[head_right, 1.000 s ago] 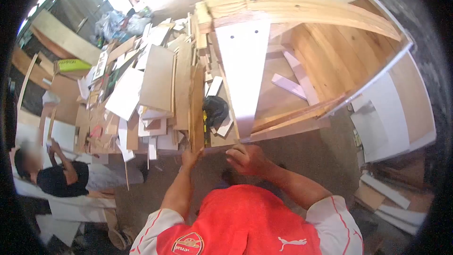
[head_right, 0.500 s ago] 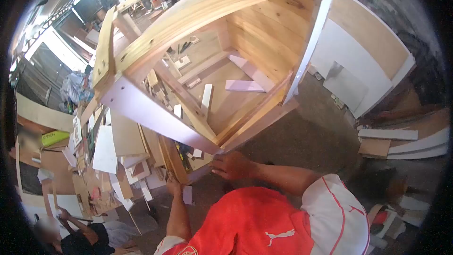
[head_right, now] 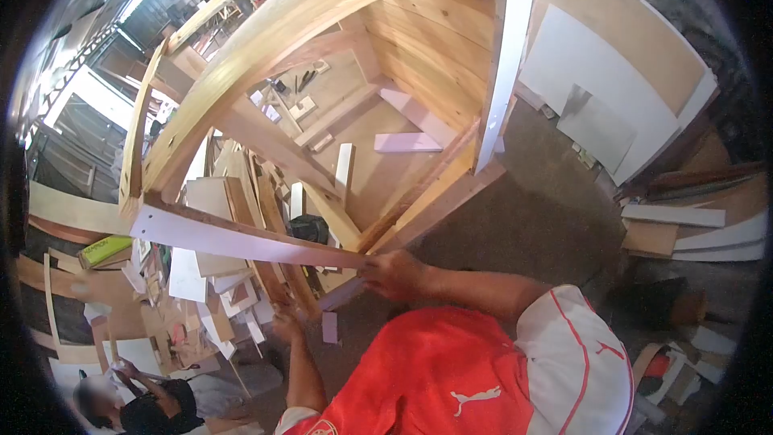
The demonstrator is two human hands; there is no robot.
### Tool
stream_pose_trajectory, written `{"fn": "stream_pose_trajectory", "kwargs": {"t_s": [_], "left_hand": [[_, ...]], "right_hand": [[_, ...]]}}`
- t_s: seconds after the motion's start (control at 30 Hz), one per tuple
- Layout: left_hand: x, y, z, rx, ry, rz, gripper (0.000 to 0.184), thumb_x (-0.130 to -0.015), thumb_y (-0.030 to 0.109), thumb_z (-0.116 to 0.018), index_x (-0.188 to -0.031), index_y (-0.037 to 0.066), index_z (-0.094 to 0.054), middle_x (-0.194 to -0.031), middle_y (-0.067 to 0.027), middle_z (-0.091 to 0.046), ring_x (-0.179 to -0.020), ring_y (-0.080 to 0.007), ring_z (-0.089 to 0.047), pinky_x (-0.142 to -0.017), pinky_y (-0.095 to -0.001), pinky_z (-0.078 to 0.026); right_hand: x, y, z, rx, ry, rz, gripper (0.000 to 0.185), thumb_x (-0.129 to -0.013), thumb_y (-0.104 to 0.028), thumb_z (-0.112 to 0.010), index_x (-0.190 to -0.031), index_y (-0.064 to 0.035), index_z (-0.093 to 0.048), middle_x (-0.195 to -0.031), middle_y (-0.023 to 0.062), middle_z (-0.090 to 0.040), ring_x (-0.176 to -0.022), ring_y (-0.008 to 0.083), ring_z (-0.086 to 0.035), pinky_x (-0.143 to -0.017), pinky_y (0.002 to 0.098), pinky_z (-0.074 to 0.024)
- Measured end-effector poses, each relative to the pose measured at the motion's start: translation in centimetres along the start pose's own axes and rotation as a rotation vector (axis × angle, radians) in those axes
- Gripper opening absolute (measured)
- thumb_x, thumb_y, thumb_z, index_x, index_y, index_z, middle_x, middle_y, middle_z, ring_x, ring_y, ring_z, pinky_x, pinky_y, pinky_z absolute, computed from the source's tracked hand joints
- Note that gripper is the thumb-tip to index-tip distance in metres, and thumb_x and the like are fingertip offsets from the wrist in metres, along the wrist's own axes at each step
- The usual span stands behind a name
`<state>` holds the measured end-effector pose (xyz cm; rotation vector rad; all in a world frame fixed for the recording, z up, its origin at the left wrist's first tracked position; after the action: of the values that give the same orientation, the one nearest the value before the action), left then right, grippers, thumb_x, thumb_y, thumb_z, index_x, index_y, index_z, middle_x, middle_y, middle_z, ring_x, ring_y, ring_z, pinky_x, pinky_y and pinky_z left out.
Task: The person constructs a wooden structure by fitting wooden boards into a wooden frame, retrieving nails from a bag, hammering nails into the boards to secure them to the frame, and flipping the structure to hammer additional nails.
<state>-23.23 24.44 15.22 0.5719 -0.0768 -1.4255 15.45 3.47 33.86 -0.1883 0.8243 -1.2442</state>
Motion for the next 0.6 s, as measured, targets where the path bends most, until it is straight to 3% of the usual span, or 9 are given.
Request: {"fn": "stream_pose_trajectory", "kwargs": {"t_s": [0.1,0.2,0.4,0.5,0.6], "left_hand": [[1.4,1.6,2.6,0.091,0.085,-0.049,0.063,-0.103,0.053,-0.046,-0.092,-0.003,-0.072,-0.082,-0.0297,-0.069,-0.077,-0.0517,-0.065,-0.063,-0.0547,-0.049],[4.2,3.2,5.0,0.150,0.039,-0.011,0.063,-0.104,0.053,-0.047,-0.093,-0.003,-0.073,-0.083,-0.0282,-0.070,-0.075,-0.0461,-0.068,-0.062,-0.0502,-0.050],[15.7,2.4,5.7,0.423,-0.014,0.161,0.065,-0.103,0.056,-0.049,-0.089,-0.005,-0.065,-0.071,-0.0133,-0.064,-0.065,-0.0220,-0.059,-0.059,-0.0394,-0.046],[22.0,2.0,7.4,0.468,-0.004,0.136,0.062,-0.103,0.053,-0.051,-0.088,-0.006,-0.062,-0.068,-0.0088,-0.059,-0.065,-0.0165,-0.054,-0.059,-0.0367,-0.044],[27.8,2.7,9.9,0.542,-0.058,0.302,0.058,-0.104,0.050,-0.052,-0.088,-0.005,-0.062,-0.070,-0.0067,-0.059,-0.065,-0.0140,-0.052,-0.058,-0.0355,-0.044]], "right_hand": [[0.6,1.2,0.3,-0.038,0.022,0.009,0.026,-0.087,-0.023,-0.071,-0.108,-0.0093,-0.064,-0.095,0.0115,-0.065,-0.080,0.0332,-0.069,-0.068,0.0448,-0.0567],[0.8,2.2,0.6,-0.062,0.003,0.023,0.025,-0.088,-0.024,-0.071,-0.108,-0.0098,-0.063,-0.096,0.0111,-0.064,-0.083,0.0317,-0.069,-0.069,0.0441,-0.0564],[-0.2,3.1,1.4,-0.124,-0.130,0.059,0.030,-0.090,-0.027,-0.068,-0.112,-0.0081,-0.063,-0.101,0.0144,-0.064,-0.091,0.0340,-0.069,-0.075,0.0472,-0.0563],[-0.3,3.1,1.0,-0.178,-0.162,0.089,0.034,-0.090,-0.031,-0.069,-0.113,-0.0079,-0.063,-0.105,0.0162,-0.065,-0.094,0.0369,-0.069,-0.078,0.0484,-0.0561],[0.8,2.2,0.6,-0.213,-0.191,0.072,0.040,-0.090,-0.035,-0.070,-0.117,-0.0072,-0.063,-0.108,0.0189,-0.065,-0.096,0.0401,-0.068,-0.081,0.0500,-0.0556]]}}
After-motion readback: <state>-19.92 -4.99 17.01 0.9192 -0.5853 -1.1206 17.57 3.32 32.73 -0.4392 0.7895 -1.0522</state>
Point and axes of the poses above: each hand's wrist, its own x-axis away from the middle knuckle, its own z-axis out of the back of the hand, y = z × x, the point moved 6 cm from there along -x, towards the middle knuckle
